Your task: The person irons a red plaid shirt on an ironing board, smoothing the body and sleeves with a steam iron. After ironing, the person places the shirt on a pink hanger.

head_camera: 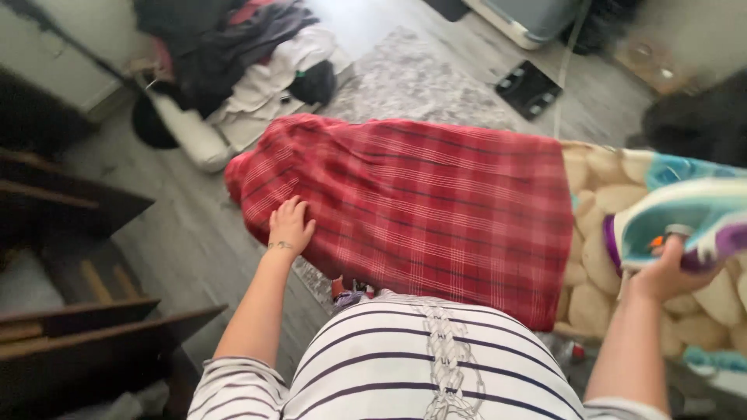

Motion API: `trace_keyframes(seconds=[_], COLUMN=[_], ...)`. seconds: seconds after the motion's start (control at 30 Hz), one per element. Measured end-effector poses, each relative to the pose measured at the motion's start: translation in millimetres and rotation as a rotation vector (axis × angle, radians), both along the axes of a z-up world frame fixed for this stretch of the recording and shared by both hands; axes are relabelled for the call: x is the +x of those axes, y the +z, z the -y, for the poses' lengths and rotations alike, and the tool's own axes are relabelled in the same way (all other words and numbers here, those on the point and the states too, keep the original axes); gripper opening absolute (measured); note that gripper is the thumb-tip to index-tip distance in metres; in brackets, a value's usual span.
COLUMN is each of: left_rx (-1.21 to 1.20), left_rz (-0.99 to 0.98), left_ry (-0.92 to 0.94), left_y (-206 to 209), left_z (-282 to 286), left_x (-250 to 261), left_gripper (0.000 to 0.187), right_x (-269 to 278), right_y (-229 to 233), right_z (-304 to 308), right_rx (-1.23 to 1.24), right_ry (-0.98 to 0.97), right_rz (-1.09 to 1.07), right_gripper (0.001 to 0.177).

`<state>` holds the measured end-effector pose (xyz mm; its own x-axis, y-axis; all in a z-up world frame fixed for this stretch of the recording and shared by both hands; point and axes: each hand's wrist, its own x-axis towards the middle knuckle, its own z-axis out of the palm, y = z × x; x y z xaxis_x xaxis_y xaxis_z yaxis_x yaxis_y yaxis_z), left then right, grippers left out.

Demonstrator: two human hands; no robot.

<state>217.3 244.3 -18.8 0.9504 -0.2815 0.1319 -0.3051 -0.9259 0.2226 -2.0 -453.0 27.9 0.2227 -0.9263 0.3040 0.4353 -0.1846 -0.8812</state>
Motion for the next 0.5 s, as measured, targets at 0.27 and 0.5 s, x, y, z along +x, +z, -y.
trace_keyframes(seconds=[0.27, 0.5], left_rx=[-0.224, -0.169], left_rz=[-0.151, -0.069], left_ry=[0.180, 0.316], left_y=[27.5, 43.2], left_z=[-4.9, 11.2], left_x=[69.0, 231.5], left_gripper=[0.040, 0.061], right_x=[-76.6, -104.7], right_y=[-156.6, -168.9], right_z=[67.1, -29.9], right_rx=[-0.207, -0.103], right_ry=[-0.046, -0.231], right_rz=[-0.180, -0.668], right_gripper=[0.075, 0.042])
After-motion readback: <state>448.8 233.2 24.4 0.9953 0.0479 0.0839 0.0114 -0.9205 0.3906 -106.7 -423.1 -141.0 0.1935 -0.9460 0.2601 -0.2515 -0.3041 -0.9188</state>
